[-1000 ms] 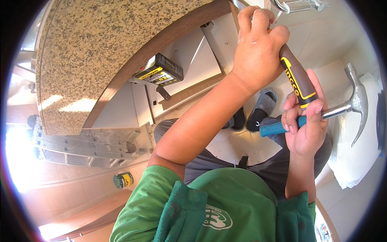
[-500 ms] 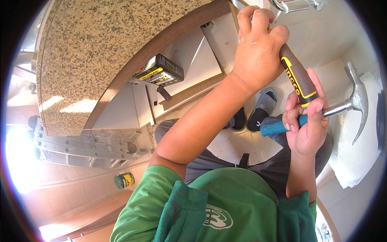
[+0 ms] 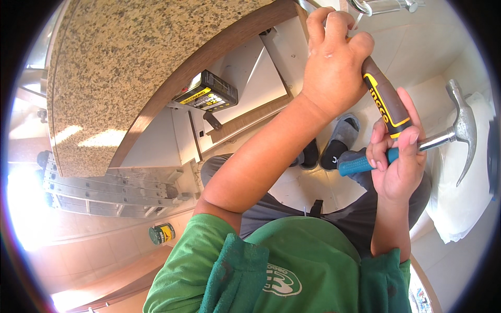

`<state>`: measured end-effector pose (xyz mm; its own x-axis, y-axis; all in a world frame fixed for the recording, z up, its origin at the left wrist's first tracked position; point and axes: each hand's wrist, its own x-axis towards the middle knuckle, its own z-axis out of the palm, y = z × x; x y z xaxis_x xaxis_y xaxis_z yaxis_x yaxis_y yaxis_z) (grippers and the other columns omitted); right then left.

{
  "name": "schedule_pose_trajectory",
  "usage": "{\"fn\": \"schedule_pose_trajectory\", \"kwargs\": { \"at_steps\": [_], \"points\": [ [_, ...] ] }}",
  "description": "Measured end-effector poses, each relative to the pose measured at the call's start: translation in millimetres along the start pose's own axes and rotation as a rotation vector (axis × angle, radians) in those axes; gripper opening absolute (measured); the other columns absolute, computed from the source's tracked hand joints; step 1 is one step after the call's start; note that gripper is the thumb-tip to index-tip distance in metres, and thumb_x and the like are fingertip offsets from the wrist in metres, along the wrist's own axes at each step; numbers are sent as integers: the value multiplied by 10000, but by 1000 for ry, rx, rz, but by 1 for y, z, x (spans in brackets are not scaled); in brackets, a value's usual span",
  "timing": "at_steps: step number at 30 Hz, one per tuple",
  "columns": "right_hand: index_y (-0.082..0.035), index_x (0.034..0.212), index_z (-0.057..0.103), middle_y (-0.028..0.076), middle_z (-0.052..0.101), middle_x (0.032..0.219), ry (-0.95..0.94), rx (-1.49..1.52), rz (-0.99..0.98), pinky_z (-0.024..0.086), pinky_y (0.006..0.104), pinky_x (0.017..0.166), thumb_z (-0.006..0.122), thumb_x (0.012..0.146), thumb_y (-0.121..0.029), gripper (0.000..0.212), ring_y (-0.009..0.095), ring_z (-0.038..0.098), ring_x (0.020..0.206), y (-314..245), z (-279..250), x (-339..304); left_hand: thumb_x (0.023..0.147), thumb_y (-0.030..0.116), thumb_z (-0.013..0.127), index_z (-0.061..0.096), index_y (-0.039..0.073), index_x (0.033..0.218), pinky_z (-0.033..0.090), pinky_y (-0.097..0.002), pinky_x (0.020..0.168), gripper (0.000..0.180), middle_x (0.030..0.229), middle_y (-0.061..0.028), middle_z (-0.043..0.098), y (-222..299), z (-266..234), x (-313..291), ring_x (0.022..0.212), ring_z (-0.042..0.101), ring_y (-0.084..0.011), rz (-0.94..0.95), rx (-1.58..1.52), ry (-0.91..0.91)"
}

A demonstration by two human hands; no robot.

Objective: The person installs a wooden trim piece along the edge of a bathroom vanity cabinet. They use a hammer to tap the trim into place and a pry bar to adjust the fit, working under the sink.

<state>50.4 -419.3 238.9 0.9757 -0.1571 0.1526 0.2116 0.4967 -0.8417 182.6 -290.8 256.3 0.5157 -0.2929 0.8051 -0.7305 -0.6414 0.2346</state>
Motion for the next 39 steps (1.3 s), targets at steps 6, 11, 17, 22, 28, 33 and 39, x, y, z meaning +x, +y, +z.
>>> {"fn": "schedule_pose_trajectory", "kwargs": {
  "at_steps": [6, 11, 17, 22, 28, 33, 39],
  "points": [
    [68, 1513, 416, 121, 615, 771, 4, -11, 9, 346, 211, 446, 598, 1013, -540, 808, 53, 411, 477, -2, 1, 0, 615, 17, 770, 665, 64, 864, 510, -527, 930, 274, 1162, -192, 502, 0, -1, 0, 1234, 419, -484, -1, 6, -4],
    [69, 1512, 417, 122, 614, 767, 12, -14, 8, 348, 210, 447, 606, 1006, -546, 818, 51, 413, 477, 0, 1, 0, 617, 17, 775, 662, 63, 868, 515, -527, 919, 279, 1165, -194, 502, 0, 0, 0, 1237, 418, -486, 0, -6, 2],
    [67, 1513, 417, 117, 627, 780, -9, 0, 7, 351, 208, 447, 603, 1013, -533, 803, 46, 404, 472, -1, 0, 0, 616, 17, 779, 659, 58, 871, 516, -536, 917, 284, 1166, -195, 500, 0, 0, 0, 1237, 417, -486, 7, 10, -3],
    [65, 1513, 418, 113, 629, 773, -3, -5, 2, 350, 207, 443, 601, 1014, -530, 798, 44, 395, 467, -1, 0, 0, 615, 21, 780, 659, 56, 873, 517, -534, 921, 287, 1167, -195, 497, 0, 1, 0, 1237, 416, -484, 4, 4, -8],
    [64, 1512, 422, 107, 626, 769, -2, 0, 13, 349, 206, 443, 601, 1017, -522, 787, 44, 395, 469, -1, 0, 0, 615, 17, 776, 659, 55, 868, 521, -529, 915, 281, 1167, -193, 494, 1, -1, 0, 1230, 419, -477, 3, 16, -7],
    [63, 1514, 421, 103, 626, 771, -2, 3, 5, 349, 205, 445, 596, 1024, -508, 772, 43, 399, 472, 0, 0, -1, 610, 11, 773, 660, 56, 867, 523, -528, 911, 284, 1168, -193, 493, 0, 1, 0, 1228, 421, -477, 3, -1, -4],
    [62, 1512, 425, 102, 626, 774, 0, 5, 10, 350, 202, 450, 595, 1027, -501, 763, 39, 400, 473, -1, 0, 0, 608, 5, 773, 662, 59, 866, 528, -524, 901, 287, 1173, -193, 490, 0, 0, -1, 1234, 417, -478, 6, 4, 1]
  ]
}}
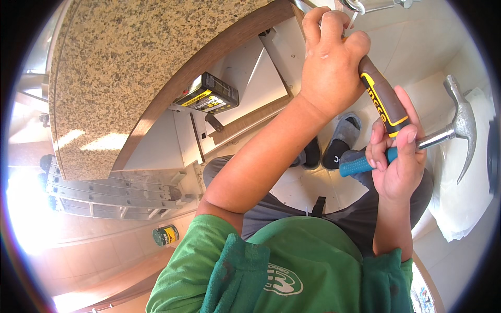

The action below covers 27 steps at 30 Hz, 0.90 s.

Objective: The person installs a wooden trim piece along the edge of a bathroom vanity cabinet. They use a hammer to tap the trim into place and a pry bar to adjust the fit, working under the sink.

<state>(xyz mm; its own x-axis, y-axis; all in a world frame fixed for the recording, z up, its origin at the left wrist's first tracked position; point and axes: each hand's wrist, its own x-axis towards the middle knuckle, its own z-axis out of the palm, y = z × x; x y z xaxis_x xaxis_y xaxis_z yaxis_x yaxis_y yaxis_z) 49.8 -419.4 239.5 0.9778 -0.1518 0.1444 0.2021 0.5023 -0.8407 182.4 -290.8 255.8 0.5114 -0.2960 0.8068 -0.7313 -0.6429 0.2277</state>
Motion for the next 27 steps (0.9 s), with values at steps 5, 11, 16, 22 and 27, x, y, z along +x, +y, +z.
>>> {"fn": "schedule_pose_trajectory", "kwargs": {
  "at_steps": [5, 11, 16, 22, 27],
  "points": [
    [60, 1509, 430, 100, 627, 773, -3, 1, -2, 350, 203, 448, 590, 1029, -501, 756, 37, 398, 472, -1, 0, 0, 606, 2, 773, 664, 60, 866, 533, -514, 891, 288, 1173, -195, 489, 1, -1, 1, 1235, 414, -483, -10, -3, -8],
    [58, 1506, 436, 95, 625, 775, -7, -2, -7, 352, 204, 445, 577, 1039, -481, 727, 38, 399, 474, 1, -1, 0, 604, -1, 772, 659, 59, 863, 527, -516, 901, 289, 1172, -198, 489, 1, -1, 1, 1225, 414, -485, -2, 4, -5],
    [57, 1507, 435, 93, 620, 774, -10, 1, -9, 352, 206, 444, 568, 1048, -466, 709, 38, 399, 475, -1, 0, 1, 602, 3, 774, 656, 54, 862, 514, -519, 910, 290, 1164, -197, 490, 0, -1, 1, 1211, 417, -482, 16, 10, 1],
    [62, 1505, 434, 93, 616, 766, -10, 5, -6, 352, 207, 441, 563, 1050, -465, 709, 39, 392, 472, -1, 0, 1, 606, 7, 775, 661, 50, 871, 512, -517, 913, 291, 1162, -195, 491, 1, -2, 2, 1207, 419, -477, 7, 6, -1],
    [64, 1502, 437, 90, 616, 757, -6, 0, 0, 352, 208, 434, 564, 1049, -465, 707, 37, 390, 468, -3, -1, 0, 612, 7, 772, 669, 51, 880, 517, -513, 917, 291, 1167, -192, 490, 1, 1, 2, 1223, 414, -478, -19, -24, -8]
  ]
}}
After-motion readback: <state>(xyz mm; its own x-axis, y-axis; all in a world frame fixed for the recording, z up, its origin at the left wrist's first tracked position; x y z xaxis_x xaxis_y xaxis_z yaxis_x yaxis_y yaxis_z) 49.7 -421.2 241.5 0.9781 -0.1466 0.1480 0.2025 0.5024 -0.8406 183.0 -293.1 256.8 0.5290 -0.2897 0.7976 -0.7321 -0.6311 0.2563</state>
